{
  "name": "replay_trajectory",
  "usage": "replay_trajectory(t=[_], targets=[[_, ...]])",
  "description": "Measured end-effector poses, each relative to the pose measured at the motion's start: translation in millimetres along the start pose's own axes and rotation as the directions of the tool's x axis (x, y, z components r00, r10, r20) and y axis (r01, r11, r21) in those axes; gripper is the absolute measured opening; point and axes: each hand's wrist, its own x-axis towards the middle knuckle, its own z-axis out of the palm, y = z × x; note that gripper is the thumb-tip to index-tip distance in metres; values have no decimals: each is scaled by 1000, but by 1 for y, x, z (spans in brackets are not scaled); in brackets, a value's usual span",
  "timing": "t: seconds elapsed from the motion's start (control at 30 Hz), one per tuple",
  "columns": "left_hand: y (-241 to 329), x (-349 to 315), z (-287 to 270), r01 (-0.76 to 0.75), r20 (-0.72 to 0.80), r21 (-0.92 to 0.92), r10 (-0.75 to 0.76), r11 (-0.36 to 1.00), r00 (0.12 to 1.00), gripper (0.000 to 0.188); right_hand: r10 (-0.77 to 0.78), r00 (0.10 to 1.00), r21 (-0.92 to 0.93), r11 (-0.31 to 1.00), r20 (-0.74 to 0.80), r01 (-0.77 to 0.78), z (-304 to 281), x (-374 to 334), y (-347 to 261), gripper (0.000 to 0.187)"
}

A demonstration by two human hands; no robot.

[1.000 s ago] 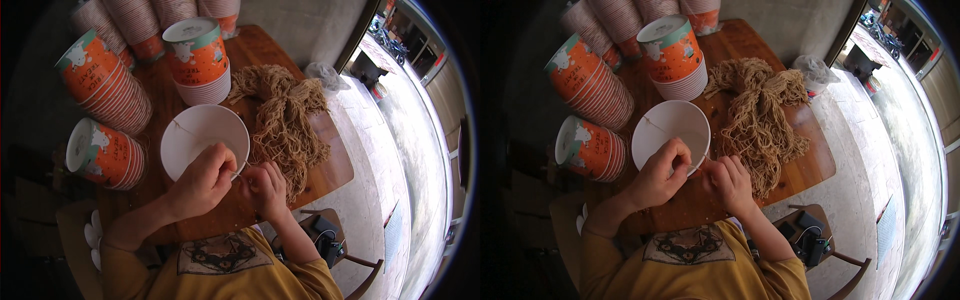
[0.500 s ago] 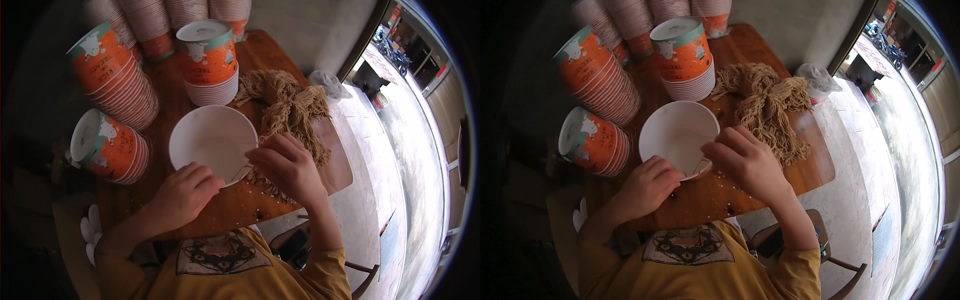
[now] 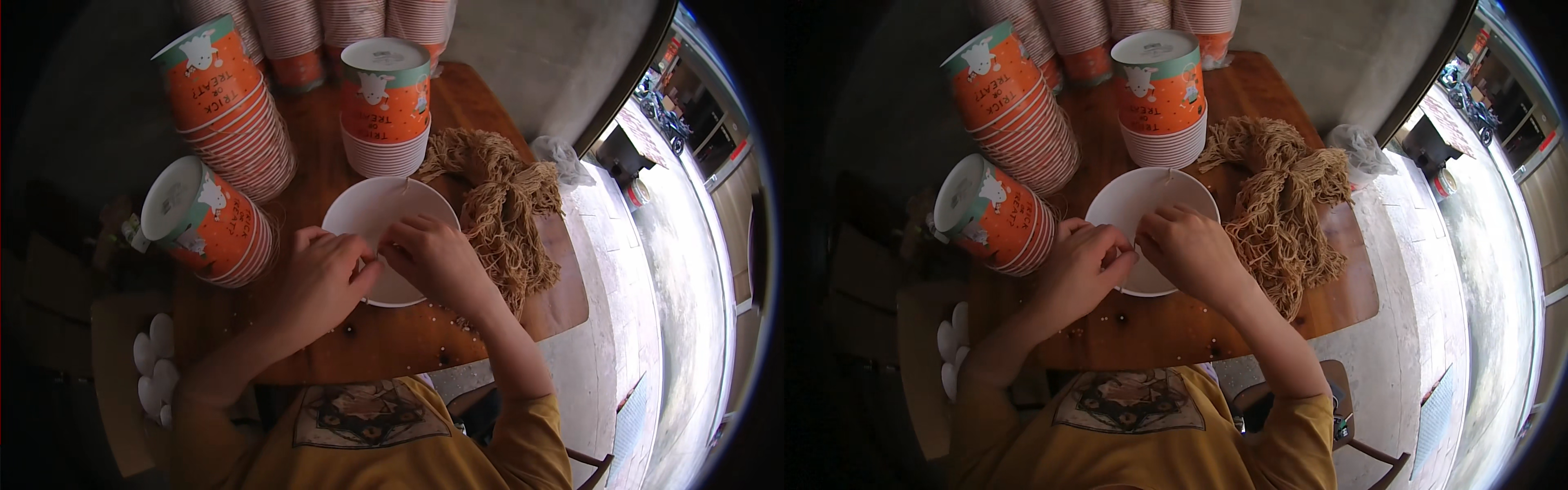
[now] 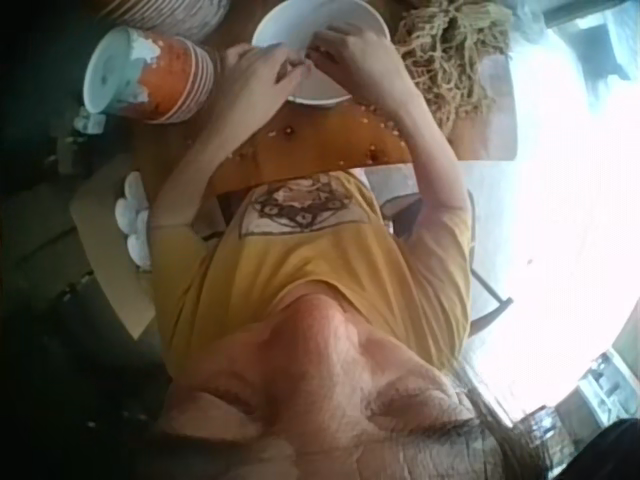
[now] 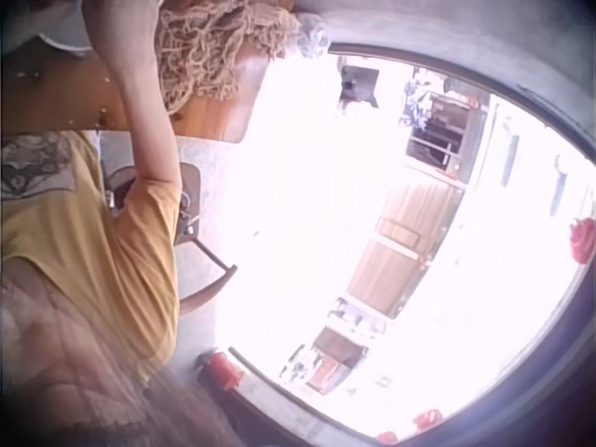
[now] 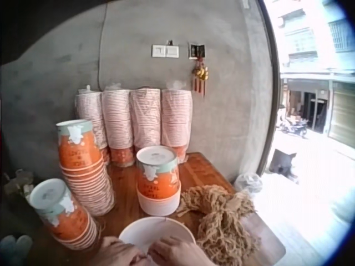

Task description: Tying thin strings to the rims of patterned paper cups to create handles.

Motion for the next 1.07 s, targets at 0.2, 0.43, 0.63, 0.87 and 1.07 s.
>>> replay_trajectory(t=[0.2,0.43,0.63,0.87,1.07], targets=[[-4,6,11,18,-25,38,-17,999,1000,12,-15,1000,5,1000,-8,15,4,2,0,11],[-5,-4,1,-59,31,35,58,998,998,14,160,976,-134,974,-149,-181,13,4,3,11],[3,-17,-22,73,189,-171,-40,983,981,30,149,972,-159,971,-181,-178,12,5,3,13],[4,-24,-7,-288,30,111,287,951,958,35,133,978,-156,975,-163,-159,13,5,5,14],[0,-17,-6,-321,88,16,319,947,944,28,151,976,-160,971,-160,-177,15,7,3,13]])
